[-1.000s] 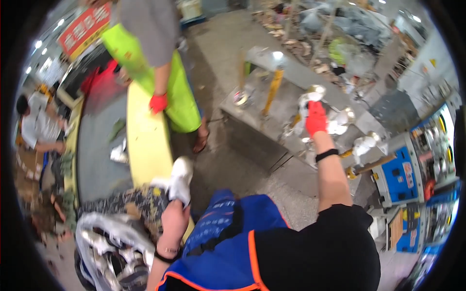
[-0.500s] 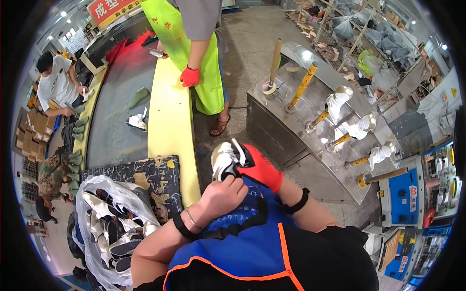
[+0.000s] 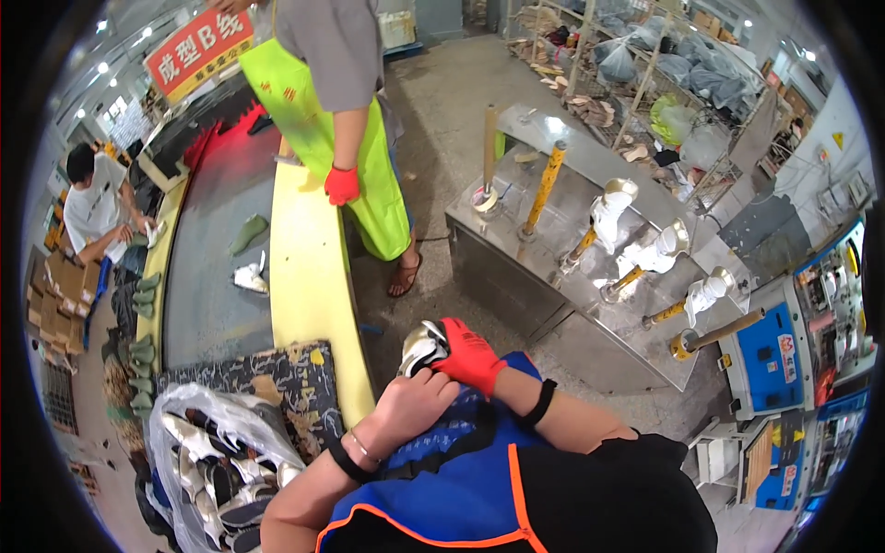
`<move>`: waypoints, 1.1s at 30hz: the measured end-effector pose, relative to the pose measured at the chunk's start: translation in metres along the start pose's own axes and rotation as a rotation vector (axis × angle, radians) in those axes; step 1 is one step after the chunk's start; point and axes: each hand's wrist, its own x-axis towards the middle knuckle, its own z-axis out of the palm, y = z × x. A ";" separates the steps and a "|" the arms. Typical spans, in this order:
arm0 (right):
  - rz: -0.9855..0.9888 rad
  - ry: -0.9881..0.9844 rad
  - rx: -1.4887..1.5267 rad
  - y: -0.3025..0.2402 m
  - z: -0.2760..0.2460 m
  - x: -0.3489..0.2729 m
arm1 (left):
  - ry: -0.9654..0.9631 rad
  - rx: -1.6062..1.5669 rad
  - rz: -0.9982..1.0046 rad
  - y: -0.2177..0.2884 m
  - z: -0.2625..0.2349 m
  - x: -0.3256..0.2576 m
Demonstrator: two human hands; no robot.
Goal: Sort manufactured shoes and place them on a cleaning/finishing machine.
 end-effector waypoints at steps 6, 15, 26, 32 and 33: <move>0.011 0.092 0.247 0.097 -0.096 0.044 | -0.032 -0.046 -0.015 -0.015 -0.014 0.006; -0.444 1.379 -0.818 0.045 -0.293 0.146 | 0.072 -0.101 -0.614 -0.038 0.011 -0.073; -0.580 0.884 -0.515 0.320 -0.157 0.382 | 0.252 -0.169 -0.860 -0.010 -0.011 -0.117; -0.661 0.699 -0.358 0.286 -0.121 0.466 | 0.753 0.002 -1.335 0.059 -0.045 -0.198; -0.651 0.675 -0.414 0.257 -0.157 0.462 | 0.825 0.022 -1.424 0.068 -0.042 -0.220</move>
